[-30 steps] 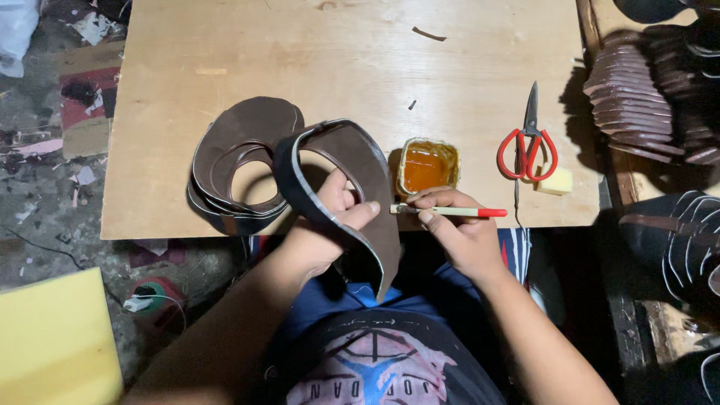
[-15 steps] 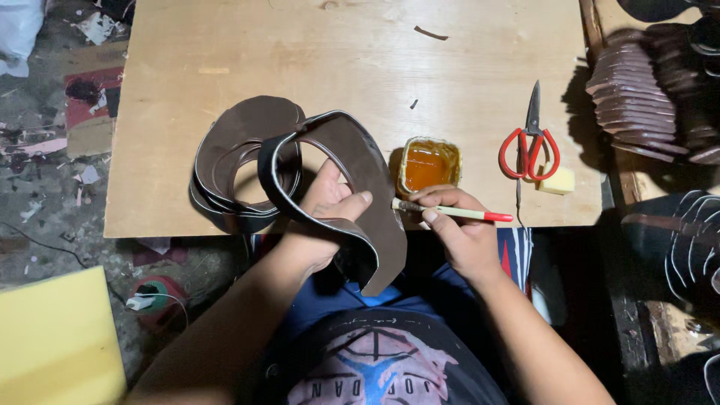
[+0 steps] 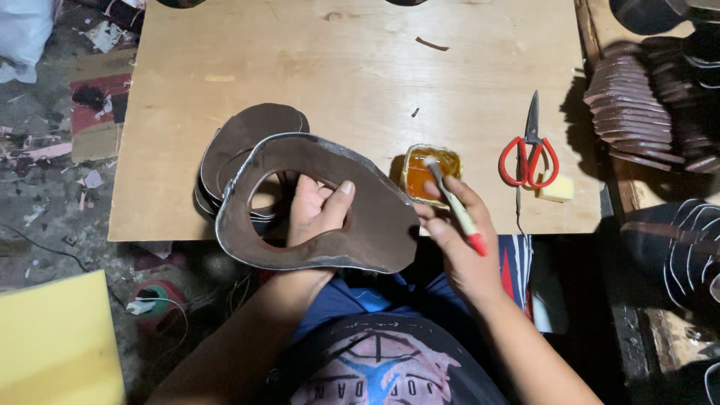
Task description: The person holds a shoe upper and uses a brush to apply adhesive from a small container along its edges, working on one upper at a time and setting finished pieces on the table with stacks of similar uppers nearby.
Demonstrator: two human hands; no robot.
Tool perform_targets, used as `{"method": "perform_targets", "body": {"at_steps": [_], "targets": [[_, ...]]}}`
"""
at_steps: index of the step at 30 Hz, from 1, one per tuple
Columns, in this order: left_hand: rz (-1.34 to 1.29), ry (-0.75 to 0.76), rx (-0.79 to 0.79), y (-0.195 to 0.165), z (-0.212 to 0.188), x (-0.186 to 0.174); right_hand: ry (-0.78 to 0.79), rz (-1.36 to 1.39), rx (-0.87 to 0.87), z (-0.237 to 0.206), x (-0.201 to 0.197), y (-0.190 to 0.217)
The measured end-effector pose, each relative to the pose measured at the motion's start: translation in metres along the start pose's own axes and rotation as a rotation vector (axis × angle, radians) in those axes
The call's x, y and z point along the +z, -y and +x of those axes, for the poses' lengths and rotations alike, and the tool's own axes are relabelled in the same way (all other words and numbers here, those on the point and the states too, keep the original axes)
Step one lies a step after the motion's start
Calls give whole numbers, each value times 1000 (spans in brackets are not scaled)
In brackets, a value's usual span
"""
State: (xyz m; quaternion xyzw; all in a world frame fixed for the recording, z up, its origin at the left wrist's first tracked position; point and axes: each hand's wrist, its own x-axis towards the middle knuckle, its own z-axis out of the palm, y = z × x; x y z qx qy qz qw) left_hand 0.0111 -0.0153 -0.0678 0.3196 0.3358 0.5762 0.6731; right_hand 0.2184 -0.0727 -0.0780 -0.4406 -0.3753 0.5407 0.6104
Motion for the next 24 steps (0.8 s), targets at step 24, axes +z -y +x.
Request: {"method": "perform_targets", "body": {"at_steps": [24], "targets": [[435, 227, -195, -49, -28, -9, 450, -575, -407, 38, 39, 89]]}}
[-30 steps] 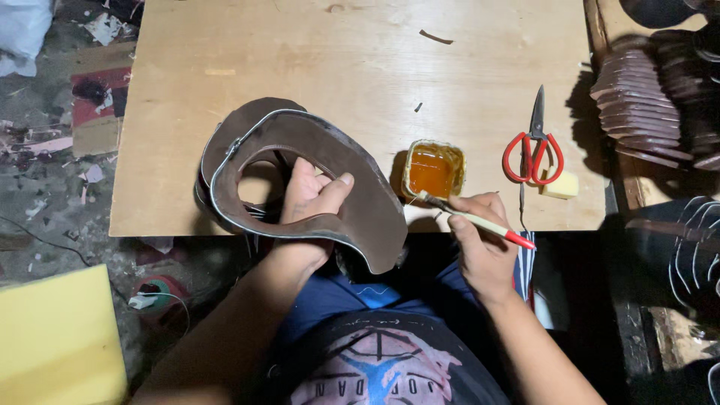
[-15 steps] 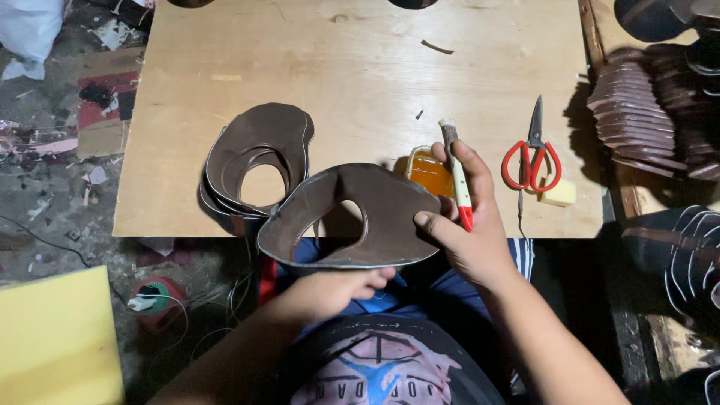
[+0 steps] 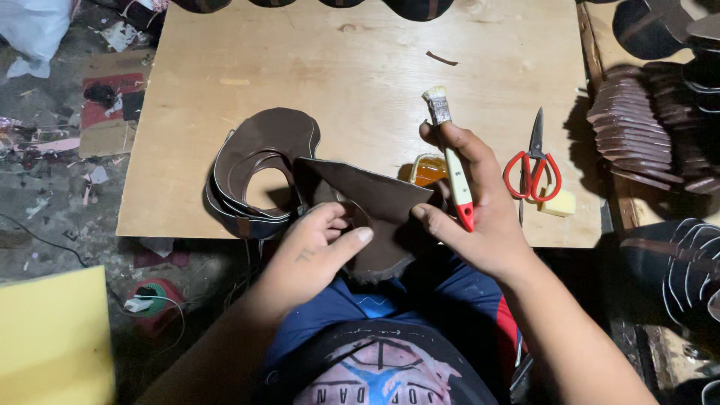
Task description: The person holds a shoe upper and uses a brush to apply adhesive from a small container along its edges, working on one upper at a time and setting finished pieces on the table with stacks of similar uppers nearby.
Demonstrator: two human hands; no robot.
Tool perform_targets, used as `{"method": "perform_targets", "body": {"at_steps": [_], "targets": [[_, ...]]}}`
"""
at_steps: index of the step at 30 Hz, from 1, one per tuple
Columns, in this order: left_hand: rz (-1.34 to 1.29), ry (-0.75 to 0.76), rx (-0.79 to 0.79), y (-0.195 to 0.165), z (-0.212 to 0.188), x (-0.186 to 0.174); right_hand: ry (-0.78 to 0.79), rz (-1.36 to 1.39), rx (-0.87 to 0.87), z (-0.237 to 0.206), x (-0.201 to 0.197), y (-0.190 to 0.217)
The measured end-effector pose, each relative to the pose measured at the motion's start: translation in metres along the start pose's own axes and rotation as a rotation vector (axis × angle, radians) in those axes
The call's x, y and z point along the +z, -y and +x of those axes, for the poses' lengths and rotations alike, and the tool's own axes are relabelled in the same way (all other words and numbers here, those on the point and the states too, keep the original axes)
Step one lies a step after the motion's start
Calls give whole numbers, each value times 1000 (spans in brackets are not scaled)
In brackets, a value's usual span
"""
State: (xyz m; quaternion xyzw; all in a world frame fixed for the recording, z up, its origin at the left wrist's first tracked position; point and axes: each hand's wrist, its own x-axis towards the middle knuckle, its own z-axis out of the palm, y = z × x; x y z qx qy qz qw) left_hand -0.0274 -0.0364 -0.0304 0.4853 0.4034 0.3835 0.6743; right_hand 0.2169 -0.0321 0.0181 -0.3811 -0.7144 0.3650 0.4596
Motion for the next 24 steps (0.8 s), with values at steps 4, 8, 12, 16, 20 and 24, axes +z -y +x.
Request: {"method": "perform_targets", "body": {"at_steps": [4, 8, 12, 16, 20, 24], "targets": [[-459, 53, -85, 5, 16, 20, -9, 152, 64, -8, 9, -16], [-395, -102, -152, 4, 27, 27, -254, 174, 360, -13, -6, -53], [-368, -83, -155, 6, 24, 22, -211, -293, 441, -15, -33, -95], [-373, -75, -150, 8, 22, 24, -66, -766, 201, -15, -32, -118], [-287, -104, -179, 6, 27, 23, -108, -771, 106, -21, -27, -110], [-298, -71, -207, 5, 31, 18, -173, -706, 75, -39, -35, -88]]}}
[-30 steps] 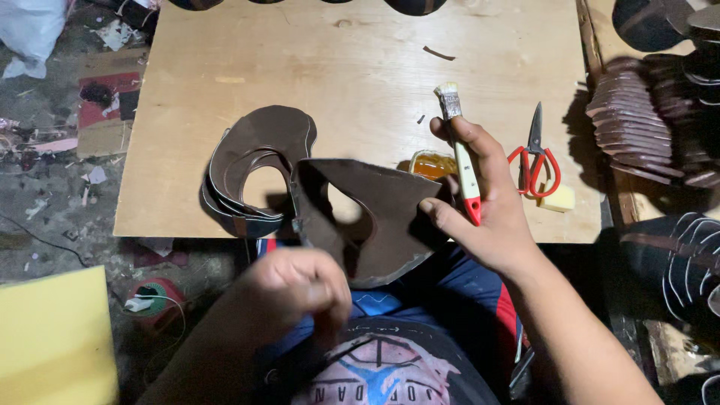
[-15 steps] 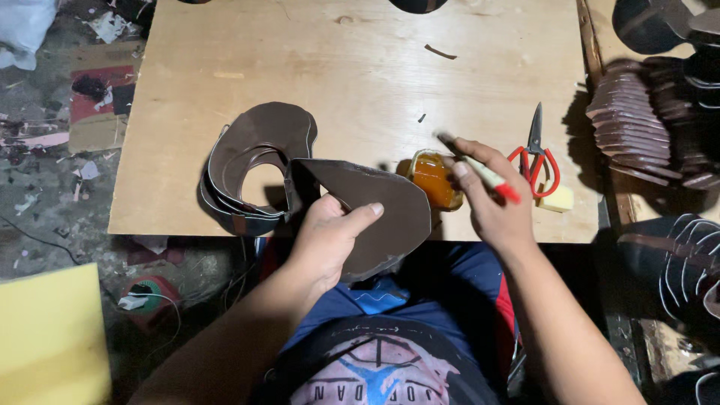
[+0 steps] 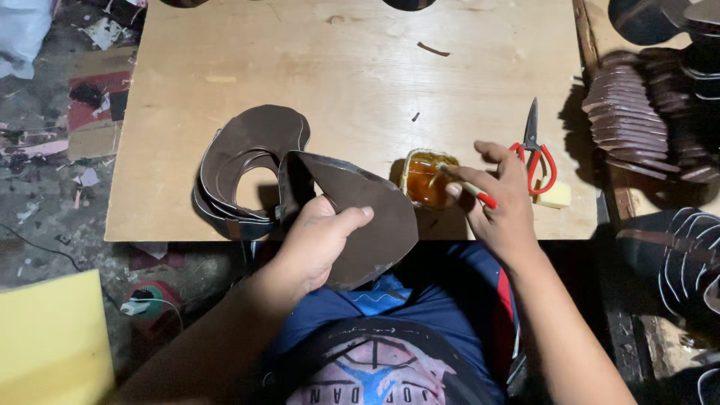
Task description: The person holds a shoe upper and uses a brush to apply adhesive from a small container along its edges, working on one upper at a time and setting finished pieces on the table with stacks of similar uppers nearby.
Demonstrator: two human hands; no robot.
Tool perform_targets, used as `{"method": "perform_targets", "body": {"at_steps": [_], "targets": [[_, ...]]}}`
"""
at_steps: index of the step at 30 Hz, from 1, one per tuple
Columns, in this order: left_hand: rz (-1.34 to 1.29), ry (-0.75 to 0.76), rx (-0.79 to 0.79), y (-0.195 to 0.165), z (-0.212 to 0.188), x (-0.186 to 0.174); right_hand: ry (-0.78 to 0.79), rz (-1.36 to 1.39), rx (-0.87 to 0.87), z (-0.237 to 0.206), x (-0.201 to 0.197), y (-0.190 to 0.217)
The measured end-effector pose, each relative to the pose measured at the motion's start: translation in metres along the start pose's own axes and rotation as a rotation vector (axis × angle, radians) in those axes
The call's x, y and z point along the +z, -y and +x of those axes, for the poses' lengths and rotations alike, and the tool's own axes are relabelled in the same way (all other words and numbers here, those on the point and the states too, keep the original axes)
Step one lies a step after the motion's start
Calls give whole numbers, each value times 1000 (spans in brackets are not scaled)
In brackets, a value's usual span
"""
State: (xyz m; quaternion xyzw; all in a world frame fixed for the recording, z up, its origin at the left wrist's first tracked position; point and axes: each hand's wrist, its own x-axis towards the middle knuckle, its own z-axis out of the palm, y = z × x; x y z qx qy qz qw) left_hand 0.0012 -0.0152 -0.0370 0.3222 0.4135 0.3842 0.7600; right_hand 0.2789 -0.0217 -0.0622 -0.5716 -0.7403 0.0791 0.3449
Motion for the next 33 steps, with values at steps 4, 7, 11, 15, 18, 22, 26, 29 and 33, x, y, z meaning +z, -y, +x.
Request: {"method": "perform_targets", "body": {"at_steps": [4, 7, 11, 15, 18, 22, 26, 29, 33], "targets": [[-79, 97, -161, -5, 4, 0, 166, 502, 399, -11, -14, 7], [-98, 175, -195, -7, 4, 4, 51, 822, 383, -18, -22, 13], [-53, 154, -199, -7, 3, 11, -2, 1152, 266, -18, -17, 21], [-35, 201, -106, -10, -3, 12, 10, 1115, 265, -15, -14, 27], [-7, 224, -80, -11, -6, 14, 15, 989, 177, -14, -19, 31], [61, 249, -35, -11, -7, 18, 65, 812, 70, -9, -21, 33], [-6, 256, 49, -15, -8, 16, 84, 835, 137, -12, -20, 33], [-54, 264, 32, -17, -12, 16, 91, 885, 172, -19, -21, 31], [-41, 317, -3, -16, -16, 15, 45, 879, 175, -22, -18, 27]]}}
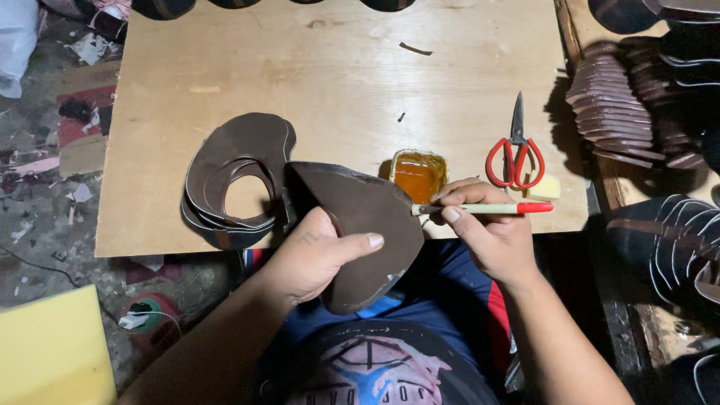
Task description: The person holds a shoe upper and uses a brush to apply adhesive from a small container along its edges, working on one upper at a time and setting finished pieces on the table with stacks of similar uppers nearby.
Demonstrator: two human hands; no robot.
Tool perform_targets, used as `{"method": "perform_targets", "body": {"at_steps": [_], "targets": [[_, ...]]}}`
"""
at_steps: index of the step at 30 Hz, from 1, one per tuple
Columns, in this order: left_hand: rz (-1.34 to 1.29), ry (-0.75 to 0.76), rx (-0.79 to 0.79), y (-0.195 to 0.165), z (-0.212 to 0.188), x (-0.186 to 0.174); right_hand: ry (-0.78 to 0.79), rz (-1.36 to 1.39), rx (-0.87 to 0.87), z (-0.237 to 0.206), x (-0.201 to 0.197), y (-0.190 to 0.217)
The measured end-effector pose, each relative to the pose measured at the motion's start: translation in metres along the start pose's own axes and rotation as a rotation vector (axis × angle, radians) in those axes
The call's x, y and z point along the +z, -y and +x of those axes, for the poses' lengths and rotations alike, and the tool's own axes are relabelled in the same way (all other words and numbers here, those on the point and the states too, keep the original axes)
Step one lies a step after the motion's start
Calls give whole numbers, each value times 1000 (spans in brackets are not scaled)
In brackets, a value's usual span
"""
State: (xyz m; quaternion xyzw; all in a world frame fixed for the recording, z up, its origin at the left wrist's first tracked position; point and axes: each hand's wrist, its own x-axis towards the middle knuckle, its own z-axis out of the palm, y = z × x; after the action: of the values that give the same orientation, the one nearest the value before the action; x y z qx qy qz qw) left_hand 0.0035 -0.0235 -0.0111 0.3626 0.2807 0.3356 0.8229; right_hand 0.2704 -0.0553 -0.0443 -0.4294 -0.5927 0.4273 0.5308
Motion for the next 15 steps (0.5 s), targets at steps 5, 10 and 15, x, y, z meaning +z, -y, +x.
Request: {"method": "perform_targets", "body": {"at_steps": [5, 10, 15], "targets": [[-78, -63, 62, 7, 2, -5, 14, 19, 17, -7, 2, -1], [-103, -94, 111, 14, 7, -10, -64, 95, -54, -10, 8, 4], [-154, -110, 197, 20, 9, -9, -96, -120, -90, -12, 19, 12]]}}
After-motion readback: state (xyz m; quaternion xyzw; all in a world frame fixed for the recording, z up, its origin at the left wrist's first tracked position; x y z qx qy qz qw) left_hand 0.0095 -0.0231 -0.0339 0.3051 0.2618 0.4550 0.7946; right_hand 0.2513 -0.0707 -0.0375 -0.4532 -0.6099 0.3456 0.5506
